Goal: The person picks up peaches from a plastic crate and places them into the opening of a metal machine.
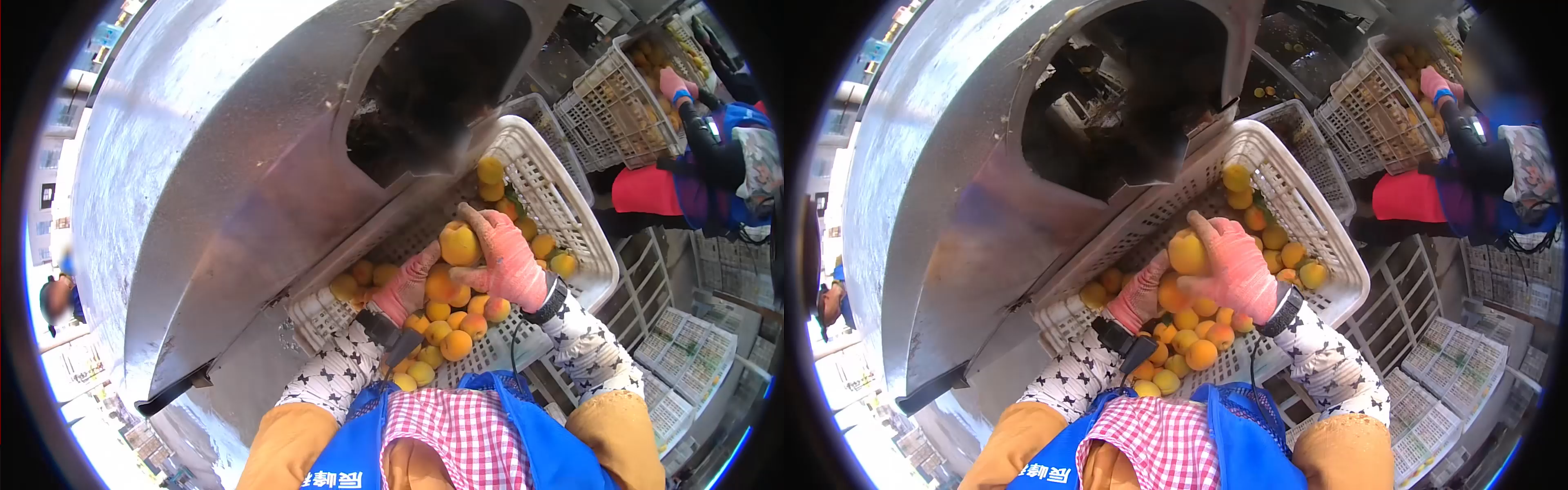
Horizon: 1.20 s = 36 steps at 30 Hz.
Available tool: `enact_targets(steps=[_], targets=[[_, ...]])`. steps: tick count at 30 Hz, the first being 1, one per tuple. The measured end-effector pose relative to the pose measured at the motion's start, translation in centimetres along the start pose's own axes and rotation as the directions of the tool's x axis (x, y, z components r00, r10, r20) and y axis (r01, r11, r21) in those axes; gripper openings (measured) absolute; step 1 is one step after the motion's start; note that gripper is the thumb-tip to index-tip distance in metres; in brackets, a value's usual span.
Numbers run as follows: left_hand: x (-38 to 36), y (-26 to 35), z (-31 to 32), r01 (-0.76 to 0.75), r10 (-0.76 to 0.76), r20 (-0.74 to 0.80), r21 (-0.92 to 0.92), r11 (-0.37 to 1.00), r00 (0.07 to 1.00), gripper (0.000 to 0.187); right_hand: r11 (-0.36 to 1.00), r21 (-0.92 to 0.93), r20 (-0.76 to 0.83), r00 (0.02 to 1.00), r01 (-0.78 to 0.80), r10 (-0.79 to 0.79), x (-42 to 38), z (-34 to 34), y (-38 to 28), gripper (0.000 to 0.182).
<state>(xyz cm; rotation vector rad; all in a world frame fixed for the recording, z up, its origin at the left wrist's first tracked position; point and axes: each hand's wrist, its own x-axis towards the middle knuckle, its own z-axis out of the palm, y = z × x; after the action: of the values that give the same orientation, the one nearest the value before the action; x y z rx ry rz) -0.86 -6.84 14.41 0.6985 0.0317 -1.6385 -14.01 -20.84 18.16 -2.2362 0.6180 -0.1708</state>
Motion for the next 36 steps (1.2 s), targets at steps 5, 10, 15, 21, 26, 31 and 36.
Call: enact_targets(steps=[5, 10, 15, 21, 26, 31, 36], targets=[[-1.5, 3.6, 4.9, -0.332, 0.229, 0.249, 0.557, 0.761, 0.941, 0.045, 0.955, 0.263, -0.265, 0.962, 0.136, -0.064, -0.8, -3.1, -3.3, 0.079], [-1.2, 5.2, 5.3, -0.472, 0.504, 0.113, 0.568, 0.674, 0.856, 0.03, 0.959, 0.1, -0.573, 0.803, 0.264, -0.162, 4.2, -3.9, -5.6, 0.075], [-4.1, 2.7, 1.5, -0.38, 0.405, -0.105, 0.197, 0.904, 0.908, 0.025, 0.984, -0.095, -0.533, 0.828, 0.147, -0.175, 8.7, -2.5, -6.4, 0.064], [-4.7, 0.8, -1.5, -0.476, 0.564, -0.078, 0.449, 0.756, 0.822, 0.04, 0.959, -0.112, -0.668, 0.695, 0.26, -0.267, 11.3, -3.3, -9.6, 0.066], [-5.1, 3.5, 2.1, -0.298, 0.65, 0.122, 0.94, 0.167, 0.75, 0.033, 0.946, 0.201, -0.334, 0.925, 0.255, -0.178, 2.1, -4.4, -9.0, 0.074], [-4.0, 2.7, 4.2, -0.673, 0.685, 0.074, 0.292, 0.68, 0.725, 0.032, 0.965, 0.209, -0.319, 0.944, 0.157, -0.085, -1.0, -0.8, -9.2, 0.074], [-5.0, 3.6, 5.9, -0.474, 0.472, 0.067, 0.035, 0.88, 0.879, 0.039, 0.967, 0.209, -0.35, 0.935, 0.146, -0.065, -1.4, -2.5, -9.4, 0.078]])
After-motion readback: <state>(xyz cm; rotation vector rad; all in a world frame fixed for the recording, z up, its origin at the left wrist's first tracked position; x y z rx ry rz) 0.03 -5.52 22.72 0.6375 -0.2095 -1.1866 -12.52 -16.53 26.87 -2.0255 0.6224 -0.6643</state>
